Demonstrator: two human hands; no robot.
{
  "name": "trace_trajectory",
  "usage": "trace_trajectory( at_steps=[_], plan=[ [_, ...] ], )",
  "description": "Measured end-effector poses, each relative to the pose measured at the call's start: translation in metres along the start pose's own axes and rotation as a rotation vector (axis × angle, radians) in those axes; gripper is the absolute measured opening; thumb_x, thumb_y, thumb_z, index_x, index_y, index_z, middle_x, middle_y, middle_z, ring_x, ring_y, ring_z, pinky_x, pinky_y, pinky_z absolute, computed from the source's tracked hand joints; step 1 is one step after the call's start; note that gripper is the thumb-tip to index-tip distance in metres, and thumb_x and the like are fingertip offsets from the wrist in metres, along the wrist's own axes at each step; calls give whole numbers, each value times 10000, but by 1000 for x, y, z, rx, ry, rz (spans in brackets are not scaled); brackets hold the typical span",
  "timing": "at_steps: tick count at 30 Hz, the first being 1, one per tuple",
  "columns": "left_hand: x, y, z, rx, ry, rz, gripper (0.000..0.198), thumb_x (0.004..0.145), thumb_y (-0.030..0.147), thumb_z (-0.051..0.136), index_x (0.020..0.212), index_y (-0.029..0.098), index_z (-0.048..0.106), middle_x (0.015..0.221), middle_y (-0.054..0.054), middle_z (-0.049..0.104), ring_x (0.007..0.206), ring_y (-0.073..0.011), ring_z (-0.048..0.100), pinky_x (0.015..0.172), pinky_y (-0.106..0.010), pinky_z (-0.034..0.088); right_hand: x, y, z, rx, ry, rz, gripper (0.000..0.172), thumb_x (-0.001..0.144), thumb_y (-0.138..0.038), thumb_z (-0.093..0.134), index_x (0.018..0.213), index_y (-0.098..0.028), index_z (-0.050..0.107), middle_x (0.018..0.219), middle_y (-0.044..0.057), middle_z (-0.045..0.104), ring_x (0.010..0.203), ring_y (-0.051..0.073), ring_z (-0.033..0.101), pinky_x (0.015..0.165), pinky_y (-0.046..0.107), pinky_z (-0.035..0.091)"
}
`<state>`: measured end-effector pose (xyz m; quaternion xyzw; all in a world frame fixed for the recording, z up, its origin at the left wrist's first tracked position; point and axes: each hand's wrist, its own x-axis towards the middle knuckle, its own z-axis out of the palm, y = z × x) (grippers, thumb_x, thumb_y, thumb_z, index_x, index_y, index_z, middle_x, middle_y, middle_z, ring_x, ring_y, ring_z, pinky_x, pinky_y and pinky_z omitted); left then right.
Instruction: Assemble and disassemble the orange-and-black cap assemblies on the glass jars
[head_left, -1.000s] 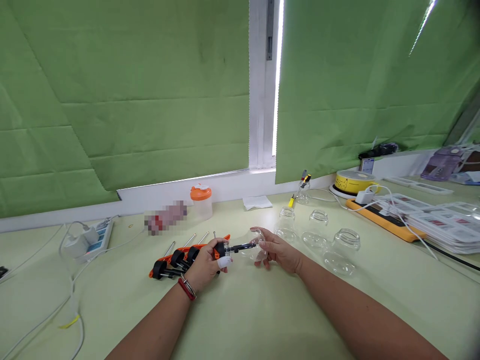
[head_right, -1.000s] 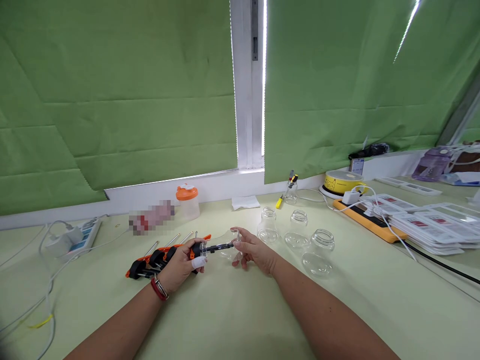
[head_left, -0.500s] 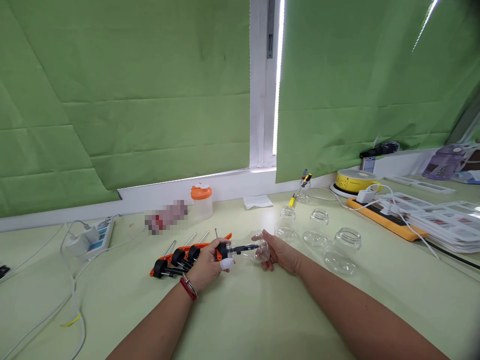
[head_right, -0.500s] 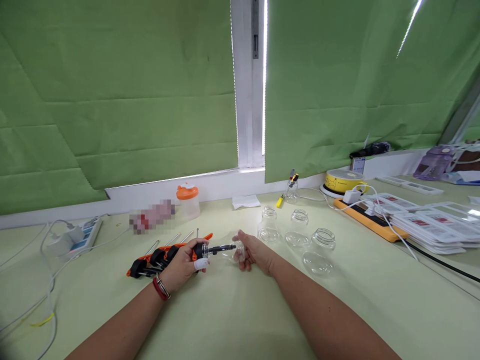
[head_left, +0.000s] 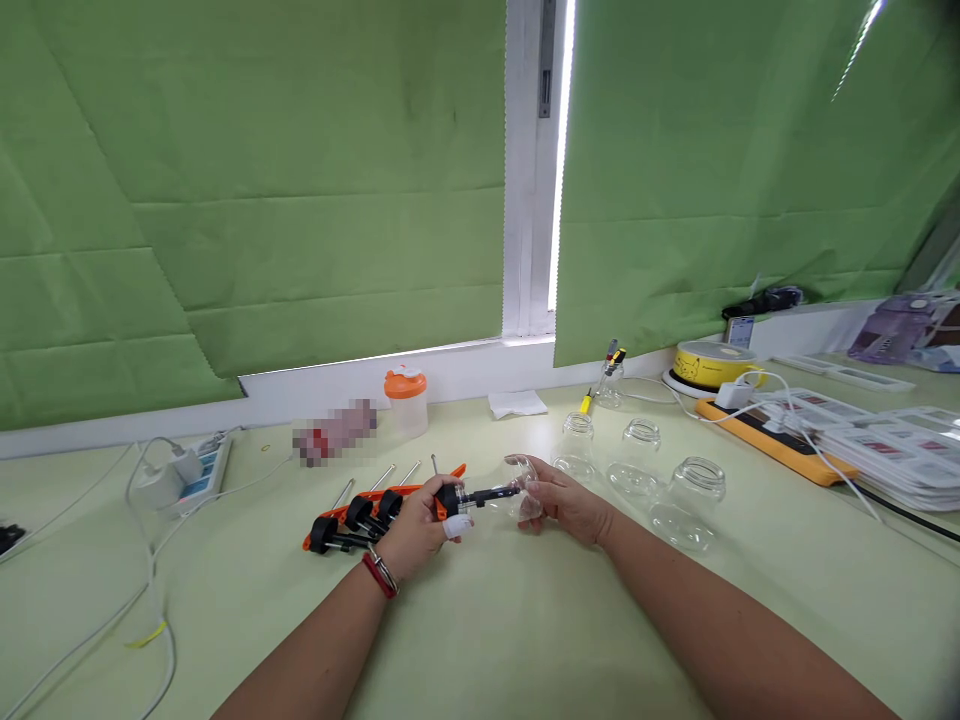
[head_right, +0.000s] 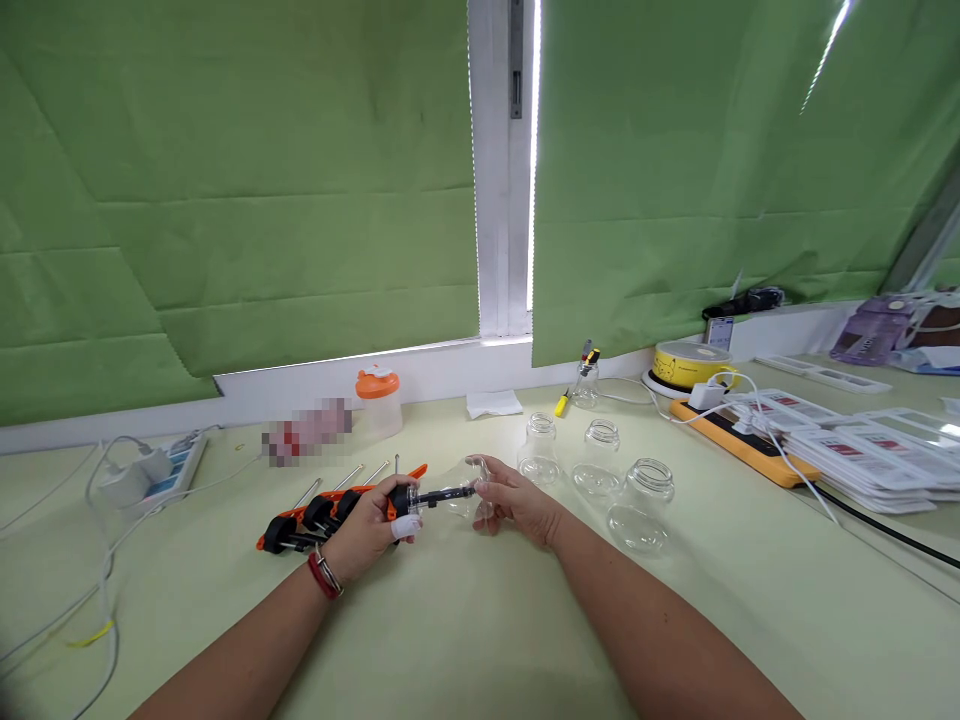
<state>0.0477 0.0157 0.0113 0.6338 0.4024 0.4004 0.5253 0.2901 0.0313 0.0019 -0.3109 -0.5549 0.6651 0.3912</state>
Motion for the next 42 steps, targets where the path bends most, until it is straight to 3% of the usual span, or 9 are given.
trace_trajectory(
  at_steps=[4, 8, 11, 15, 18, 27, 35, 42],
  plan=[
    [0, -2, -1, 24, -9, 10, 463, 631, 272, 726, 1026, 208, 494, 747, 27, 516, 605, -99, 500, 574, -269, 499, 5, 7, -2, -24, 8, 59, 523, 775, -587, 491, 1130, -203, 463, 767, 36, 632, 498, 135, 598, 459, 244, 422],
    [0, 0, -1, 33, -15, 3, 443, 641, 274, 719, 1016, 212, 491, 720, 37, 532, 577, -92, 499, 576, -267, 492, 8, 13, -5, -40, 25, 69, 565, 781, -653, 418, 1099, -190, 482, 712, 31, 623, 465, 129, 577, 413, 226, 394],
    [0, 2, -1, 13, -9, -10, 441, 640, 273, 720, 1003, 210, 479, 707, 45, 526, 570, -87, 503, 570, -256, 484, 8, 11, -6, -36, 45, 42, 572, 783, -632, 441, 1117, -172, 510, 870, 87, 623, 598, 148, 608, 436, 227, 415],
    [-1, 7, 2, -6, 27, -18, 444, 615, 265, 733, 972, 205, 476, 727, 55, 499, 571, -76, 501, 549, -232, 474, 3, 0, -7, -27, -9, -76, 541, 746, -441, 619, 1225, -245, 464, 1188, 104, 497, 854, 181, 600, 566, 249, 458],
    [-1, 10, 2, -2, 27, -21, 438, 609, 261, 735, 959, 200, 478, 734, 59, 481, 572, -73, 498, 547, -231, 474, -1, -7, -6, -41, -37, -116, 654, 698, -332, 685, 1279, -313, 385, 1210, 87, 473, 860, 181, 606, 614, 264, 450],
    [-2, 3, -3, 17, -29, -13, 406, 679, 281, 687, 1014, 205, 470, 705, 62, 496, 541, -75, 542, 532, -214, 438, 3, 1, -8, -105, 6, -12, 466, 749, -483, 597, 1098, -205, 463, 891, 56, 632, 578, 141, 628, 473, 214, 392],
    [-1, 2, -3, 51, -39, -42, 466, 658, 277, 706, 1065, 203, 490, 744, 50, 492, 544, -76, 534, 530, -222, 438, 9, 11, -11, -144, 56, 44, 526, 775, -637, 441, 905, -137, 536, 628, 46, 653, 413, 130, 579, 382, 200, 352],
    [0, -8, -3, 61, -41, 2, 517, 625, 253, 732, 1095, 205, 521, 789, 19, 504, 640, -100, 497, 613, -256, 469, 10, 8, -9, -167, 121, 141, 621, 787, -703, 314, 696, -131, 539, 519, 41, 613, 311, 95, 486, 333, 199, 331]
  ],
)
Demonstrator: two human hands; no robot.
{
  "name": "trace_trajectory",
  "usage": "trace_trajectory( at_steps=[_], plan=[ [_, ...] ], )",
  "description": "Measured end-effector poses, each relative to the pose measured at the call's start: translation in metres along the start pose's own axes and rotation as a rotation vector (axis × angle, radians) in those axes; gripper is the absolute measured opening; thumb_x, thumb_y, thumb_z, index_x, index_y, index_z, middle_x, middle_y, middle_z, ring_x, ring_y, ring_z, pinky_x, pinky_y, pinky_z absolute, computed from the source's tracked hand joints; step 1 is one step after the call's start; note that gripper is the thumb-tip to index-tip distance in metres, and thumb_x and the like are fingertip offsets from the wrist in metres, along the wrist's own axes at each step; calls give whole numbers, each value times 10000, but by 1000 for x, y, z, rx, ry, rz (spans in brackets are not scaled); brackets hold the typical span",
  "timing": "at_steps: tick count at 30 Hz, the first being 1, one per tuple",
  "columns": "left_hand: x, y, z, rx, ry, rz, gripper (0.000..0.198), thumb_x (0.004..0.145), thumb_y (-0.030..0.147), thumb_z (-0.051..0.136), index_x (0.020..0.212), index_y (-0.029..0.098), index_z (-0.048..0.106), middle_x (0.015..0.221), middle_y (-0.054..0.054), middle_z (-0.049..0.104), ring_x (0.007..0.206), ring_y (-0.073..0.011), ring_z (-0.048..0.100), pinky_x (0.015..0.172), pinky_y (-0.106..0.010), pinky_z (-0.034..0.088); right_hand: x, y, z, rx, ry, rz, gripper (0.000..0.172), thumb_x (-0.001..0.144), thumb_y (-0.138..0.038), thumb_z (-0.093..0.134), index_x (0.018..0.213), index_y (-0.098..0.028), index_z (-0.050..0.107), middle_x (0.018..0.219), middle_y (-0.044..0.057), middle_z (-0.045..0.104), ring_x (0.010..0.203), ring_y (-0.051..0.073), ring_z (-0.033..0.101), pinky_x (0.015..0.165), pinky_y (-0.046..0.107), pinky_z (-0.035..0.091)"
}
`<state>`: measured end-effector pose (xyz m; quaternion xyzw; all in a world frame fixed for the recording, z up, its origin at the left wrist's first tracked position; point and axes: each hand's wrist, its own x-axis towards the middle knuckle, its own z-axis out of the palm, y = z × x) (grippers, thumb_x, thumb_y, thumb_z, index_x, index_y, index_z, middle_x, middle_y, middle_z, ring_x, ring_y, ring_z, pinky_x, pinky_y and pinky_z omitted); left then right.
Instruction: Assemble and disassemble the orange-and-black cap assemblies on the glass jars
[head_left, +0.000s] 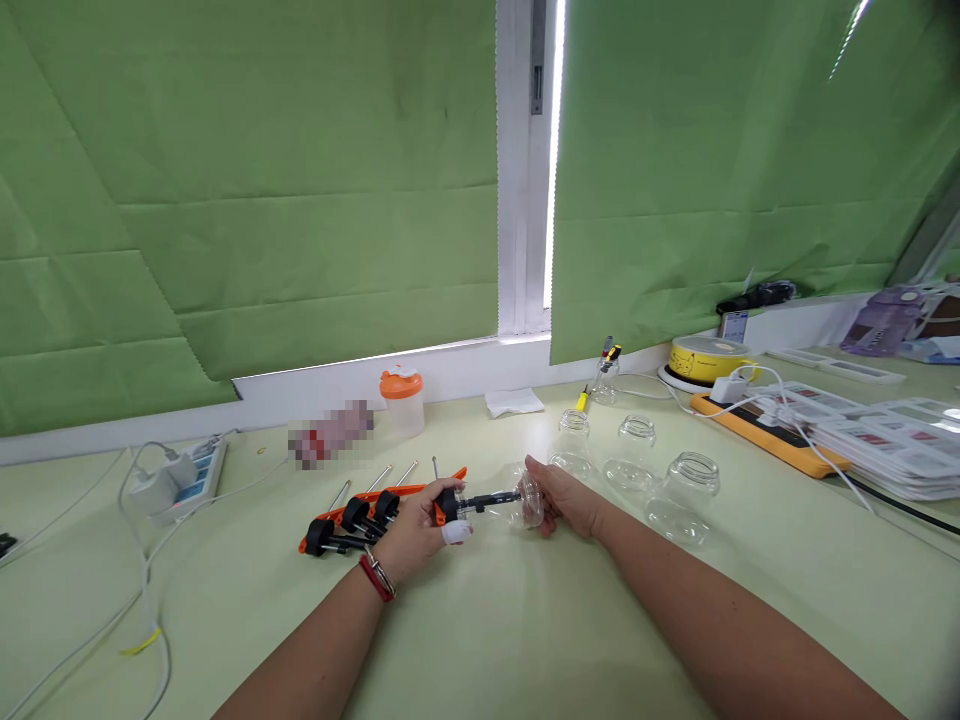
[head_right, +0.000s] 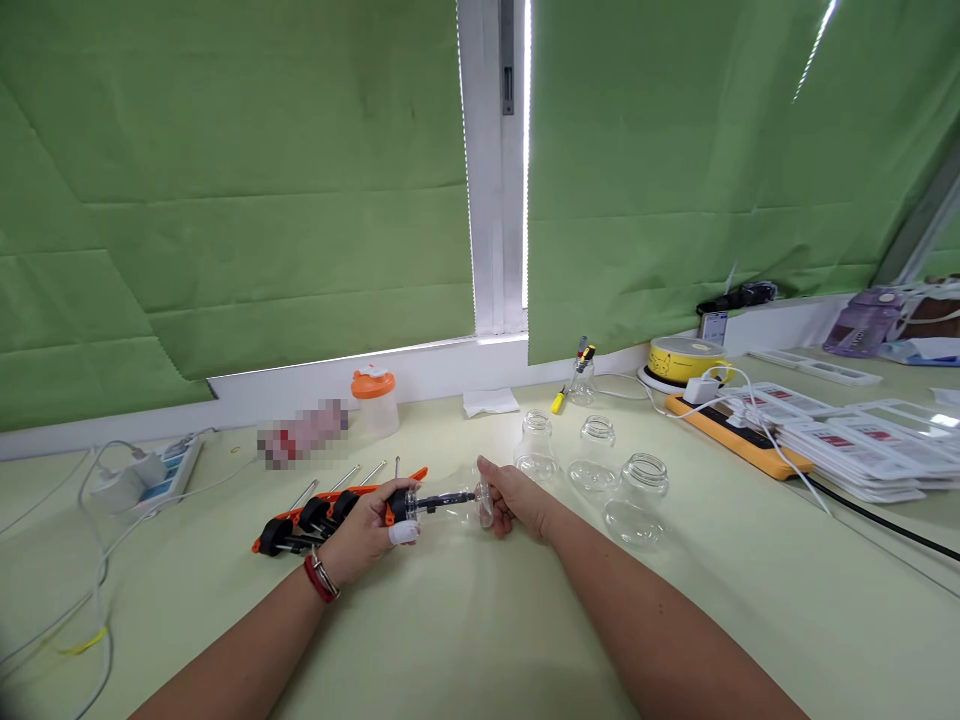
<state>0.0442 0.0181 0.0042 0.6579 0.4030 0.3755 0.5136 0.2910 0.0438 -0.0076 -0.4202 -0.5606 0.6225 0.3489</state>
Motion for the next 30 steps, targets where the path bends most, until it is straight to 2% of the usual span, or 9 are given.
trace_trajectory(
  at_steps=[3, 5, 7, 9, 12, 17, 22, 25, 30],
  plan=[
    [1, -2, -1, 32, 34, 34, 504, 616, 243, 741, 1075, 197, 539, 798, 10, 523, 665, -99, 481, 624, -232, 443, 1, -1, 1, -6, 20, 47, 634, 791, -705, 299, 696, -128, 544, 510, 45, 600, 315, 99, 489, 323, 202, 338],
    [2, -1, -1, 36, 59, 35, 496, 611, 244, 745, 1062, 192, 545, 805, 6, 536, 669, -99, 480, 628, -226, 434, 1, -2, 2, 16, 8, 34, 633, 799, -691, 310, 770, -114, 569, 588, 71, 624, 377, 115, 540, 327, 198, 349],
    [3, 1, -2, 15, 89, 26, 499, 602, 249, 750, 1052, 189, 544, 825, -1, 549, 688, -104, 489, 645, -229, 435, -1, -3, 2, 92, -37, -32, 584, 807, -649, 375, 976, -127, 575, 817, 109, 650, 539, 146, 620, 364, 201, 404],
    [4, 2, -2, -15, 116, 23, 510, 583, 252, 760, 1040, 186, 543, 848, -8, 559, 724, -116, 502, 672, -237, 439, -5, -5, 2, 171, -101, -117, 546, 795, -558, 507, 1230, -234, 452, 1118, 113, 564, 747, 179, 647, 443, 229, 481],
    [4, 2, -3, -43, 112, 26, 528, 561, 253, 771, 1032, 182, 543, 876, -18, 572, 761, -129, 515, 705, -250, 441, -10, -7, 3, 174, -157, -175, 697, 747, -396, 650, 1339, -380, 282, 1301, 83, 398, 846, 186, 636, 546, 277, 531],
    [3, 3, -2, -35, 80, 3, 518, 584, 270, 760, 1043, 179, 540, 849, -13, 572, 707, -113, 508, 682, -247, 435, -12, -6, 4, 164, -158, -140, 624, 755, -397, 644, 1299, -345, 343, 1145, 66, 497, 660, 148, 656, 554, 287, 526],
    [1, 6, 1, -15, 76, 16, 546, 564, 277, 767, 1056, 177, 552, 890, -35, 585, 736, -128, 526, 697, -259, 440, -4, 3, 2, 171, -140, -75, 555, 783, -552, 532, 1219, -229, 415, 844, 47, 621, 492, 126, 609, 417, 236, 465],
    [0, 6, 1, 9, 68, 25, 546, 566, 266, 763, 1062, 170, 558, 900, -45, 591, 755, -137, 538, 706, -262, 442, 1, 9, 1, 156, -109, -25, 606, 786, -653, 420, 1156, -174, 450, 710, 48, 638, 422, 121, 569, 364, 220, 424],
    [2, 0, -2, 50, 77, 34, 520, 587, 249, 751, 1060, 166, 551, 860, -34, 586, 721, -124, 524, 668, -242, 435, 1, 8, 3, 179, -100, -13, 648, 787, -673, 385, 1157, -144, 441, 725, 69, 648, 460, 144, 595, 390, 245, 451]
  ],
)
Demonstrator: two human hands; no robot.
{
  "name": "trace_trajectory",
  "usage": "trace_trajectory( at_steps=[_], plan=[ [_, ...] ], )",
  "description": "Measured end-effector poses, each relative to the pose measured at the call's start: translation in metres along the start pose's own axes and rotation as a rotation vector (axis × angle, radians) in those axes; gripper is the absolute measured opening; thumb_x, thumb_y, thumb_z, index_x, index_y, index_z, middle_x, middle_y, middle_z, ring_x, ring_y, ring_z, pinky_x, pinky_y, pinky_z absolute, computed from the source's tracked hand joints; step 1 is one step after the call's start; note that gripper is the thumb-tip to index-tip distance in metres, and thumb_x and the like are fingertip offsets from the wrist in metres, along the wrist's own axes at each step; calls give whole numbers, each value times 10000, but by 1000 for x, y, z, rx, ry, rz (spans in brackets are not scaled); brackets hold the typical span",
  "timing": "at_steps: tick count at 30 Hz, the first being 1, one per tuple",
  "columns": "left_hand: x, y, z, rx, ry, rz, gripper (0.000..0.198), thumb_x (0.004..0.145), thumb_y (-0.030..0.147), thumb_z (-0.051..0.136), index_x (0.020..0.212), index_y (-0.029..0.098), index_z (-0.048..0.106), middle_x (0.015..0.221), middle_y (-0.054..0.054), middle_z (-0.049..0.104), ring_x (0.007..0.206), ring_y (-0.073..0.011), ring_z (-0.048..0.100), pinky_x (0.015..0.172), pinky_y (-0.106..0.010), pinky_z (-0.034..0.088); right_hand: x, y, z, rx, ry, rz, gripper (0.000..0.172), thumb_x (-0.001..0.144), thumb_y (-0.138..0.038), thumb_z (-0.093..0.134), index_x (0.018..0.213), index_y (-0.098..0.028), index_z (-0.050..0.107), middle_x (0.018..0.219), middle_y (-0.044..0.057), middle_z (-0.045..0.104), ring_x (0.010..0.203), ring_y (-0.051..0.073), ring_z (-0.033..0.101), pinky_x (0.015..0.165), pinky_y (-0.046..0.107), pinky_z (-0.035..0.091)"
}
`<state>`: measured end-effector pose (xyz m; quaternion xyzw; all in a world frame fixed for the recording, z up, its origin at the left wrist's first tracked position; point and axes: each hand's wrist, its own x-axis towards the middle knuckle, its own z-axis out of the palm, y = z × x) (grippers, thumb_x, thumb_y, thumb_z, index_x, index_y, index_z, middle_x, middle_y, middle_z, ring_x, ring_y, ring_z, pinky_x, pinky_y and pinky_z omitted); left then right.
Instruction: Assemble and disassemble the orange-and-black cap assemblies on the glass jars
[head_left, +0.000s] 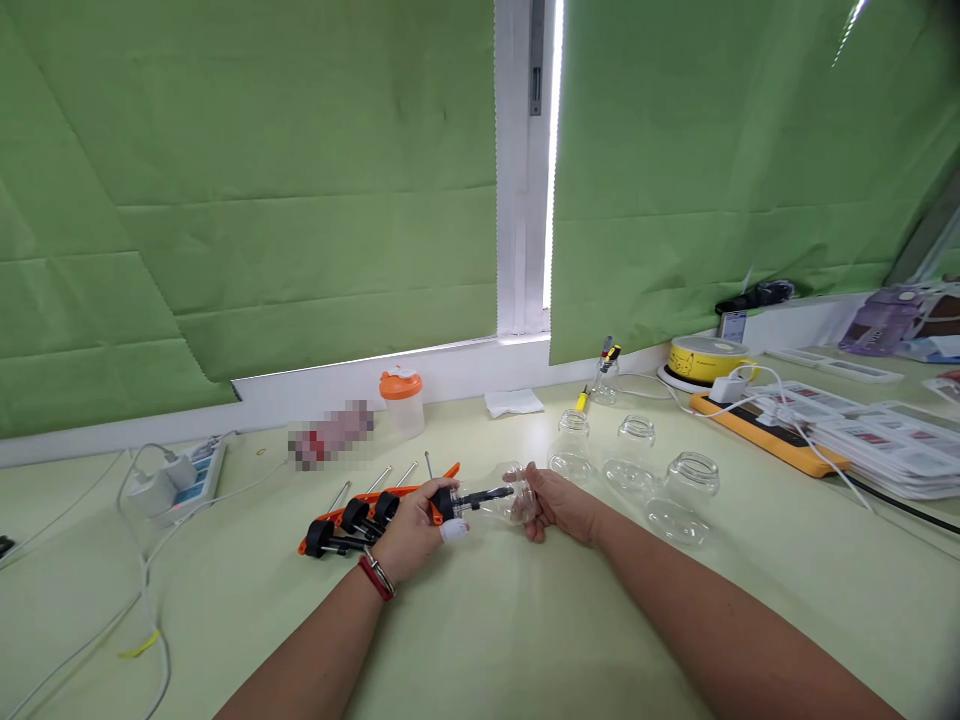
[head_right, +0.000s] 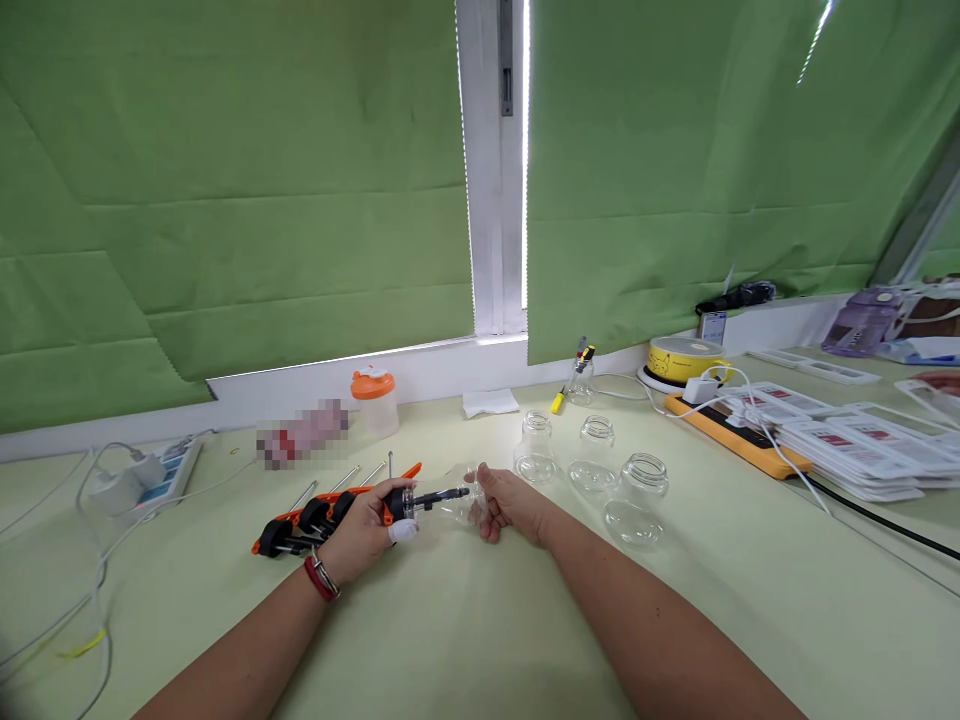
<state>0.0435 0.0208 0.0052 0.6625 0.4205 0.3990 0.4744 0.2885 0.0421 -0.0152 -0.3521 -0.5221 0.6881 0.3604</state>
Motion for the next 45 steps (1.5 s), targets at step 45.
trace_trajectory(
  at_steps=[45],
  plan=[
    [-1, -1, 0, -25, 1, -1, 556, 595, 258, 743, 1109, 188, 542, 859, -17, 542, 719, -121, 507, 677, -244, 429, -1, -3, 4, -55, 58, -50, 510, 773, -623, 473, 1014, -173, 485, 618, 10, 632, 384, 102, 524, 345, 195, 388]
  ],
)
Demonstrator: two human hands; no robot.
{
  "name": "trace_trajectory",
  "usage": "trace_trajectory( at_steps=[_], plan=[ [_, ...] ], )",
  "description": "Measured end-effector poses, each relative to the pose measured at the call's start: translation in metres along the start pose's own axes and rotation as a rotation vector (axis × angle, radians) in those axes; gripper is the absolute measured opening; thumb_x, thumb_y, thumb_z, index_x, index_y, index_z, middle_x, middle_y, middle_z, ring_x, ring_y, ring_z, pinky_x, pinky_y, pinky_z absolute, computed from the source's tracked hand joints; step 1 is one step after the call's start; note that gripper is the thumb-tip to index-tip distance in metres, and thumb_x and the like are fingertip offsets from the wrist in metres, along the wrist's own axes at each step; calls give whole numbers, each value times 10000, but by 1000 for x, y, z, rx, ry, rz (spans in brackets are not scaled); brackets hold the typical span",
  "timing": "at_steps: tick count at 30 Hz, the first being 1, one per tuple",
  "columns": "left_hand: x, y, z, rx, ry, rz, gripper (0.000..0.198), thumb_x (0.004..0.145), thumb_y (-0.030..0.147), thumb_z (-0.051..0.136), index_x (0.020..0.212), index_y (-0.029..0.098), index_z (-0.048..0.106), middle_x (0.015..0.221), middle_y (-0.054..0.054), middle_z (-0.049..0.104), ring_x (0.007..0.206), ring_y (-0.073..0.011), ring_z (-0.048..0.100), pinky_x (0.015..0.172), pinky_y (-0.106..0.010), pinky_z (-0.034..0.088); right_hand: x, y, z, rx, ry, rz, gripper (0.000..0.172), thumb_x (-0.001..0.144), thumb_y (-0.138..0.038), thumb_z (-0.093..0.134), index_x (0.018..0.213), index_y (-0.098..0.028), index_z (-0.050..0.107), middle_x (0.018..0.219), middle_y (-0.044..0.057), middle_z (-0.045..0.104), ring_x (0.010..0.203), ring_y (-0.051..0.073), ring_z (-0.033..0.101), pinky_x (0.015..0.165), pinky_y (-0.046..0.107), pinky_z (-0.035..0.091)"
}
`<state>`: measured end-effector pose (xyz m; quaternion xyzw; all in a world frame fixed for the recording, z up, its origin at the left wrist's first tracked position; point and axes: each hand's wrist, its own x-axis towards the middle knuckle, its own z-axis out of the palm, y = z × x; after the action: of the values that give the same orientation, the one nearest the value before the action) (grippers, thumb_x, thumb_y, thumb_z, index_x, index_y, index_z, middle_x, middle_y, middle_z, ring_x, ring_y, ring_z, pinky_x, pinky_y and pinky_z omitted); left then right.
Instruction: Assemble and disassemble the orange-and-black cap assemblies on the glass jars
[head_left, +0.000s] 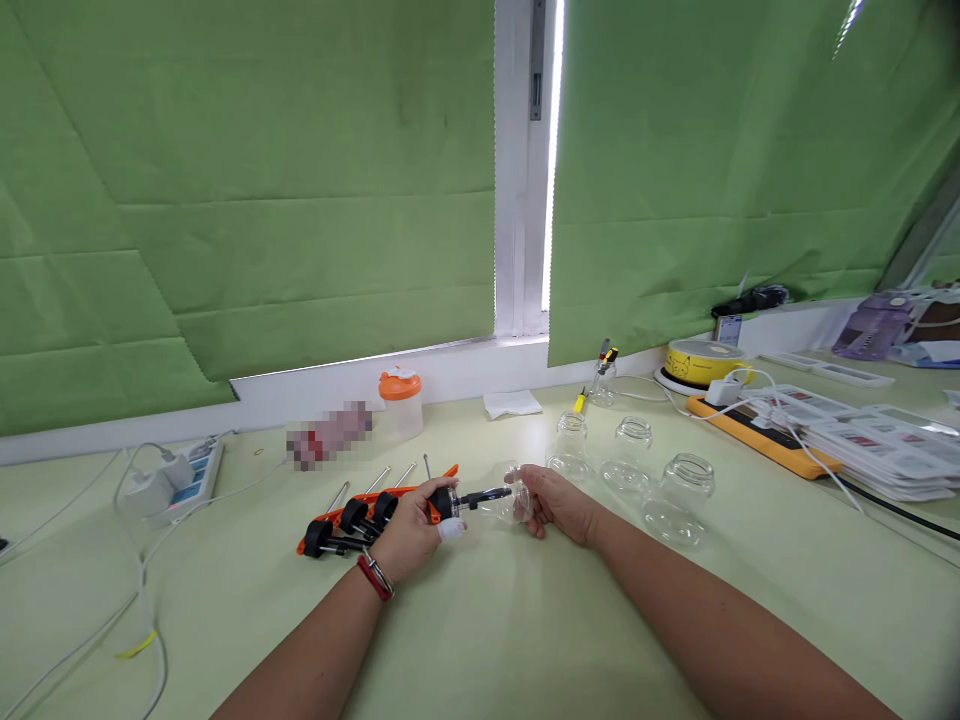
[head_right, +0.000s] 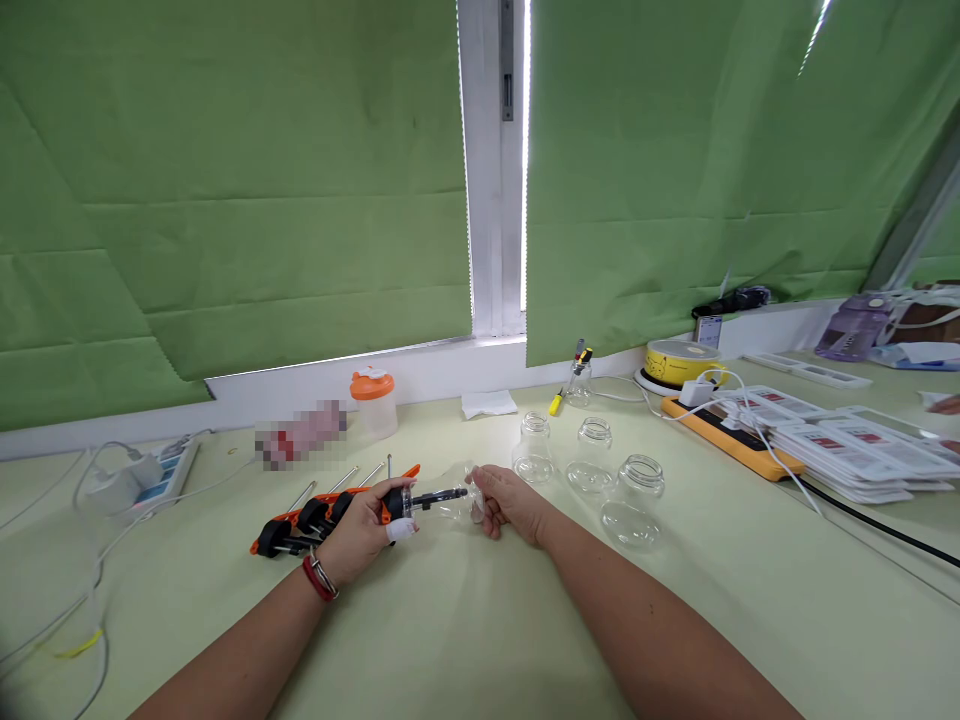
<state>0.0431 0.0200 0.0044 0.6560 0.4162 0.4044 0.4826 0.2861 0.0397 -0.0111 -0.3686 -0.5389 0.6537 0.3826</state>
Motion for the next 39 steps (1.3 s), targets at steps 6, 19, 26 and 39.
trace_trajectory(
  at_steps=[6, 19, 26, 39],
  plan=[
    [0, 0, 0, 44, -8, 4, 572, 575, 243, 744, 1111, 181, 555, 880, -38, 563, 757, -146, 525, 696, -261, 438, 1, 2, 0, -54, 3, 73, 584, 774, -708, 337, 862, -158, 514, 540, 17, 613, 317, 93, 482, 289, 181, 345],
    [3, -2, -4, 8, 16, 11, 597, 572, 248, 758, 1125, 177, 547, 832, -17, 563, 704, -125, 491, 633, -236, 420, -6, -6, 0, 90, -87, -42, 570, 765, -469, 601, 1270, -293, 406, 1091, 75, 548, 762, 159, 633, 475, 237, 508],
    [2, 2, -2, -15, 16, -16, 593, 553, 230, 772, 1102, 161, 559, 820, -10, 562, 707, -121, 494, 634, -226, 420, -6, -5, 2, 108, -81, -84, 589, 737, -391, 660, 1268, -297, 421, 1000, 49, 554, 695, 144, 633, 472, 220, 485],
    [1, -2, -2, 33, -24, -17, 620, 544, 201, 779, 1120, 158, 552, 873, -26, 559, 758, -129, 493, 700, -241, 433, 6, 5, -3, -1, -22, 114, 664, 794, -699, 303, 1078, -126, 481, 623, 60, 636, 381, 133, 555, 318, 212, 399]
  ],
)
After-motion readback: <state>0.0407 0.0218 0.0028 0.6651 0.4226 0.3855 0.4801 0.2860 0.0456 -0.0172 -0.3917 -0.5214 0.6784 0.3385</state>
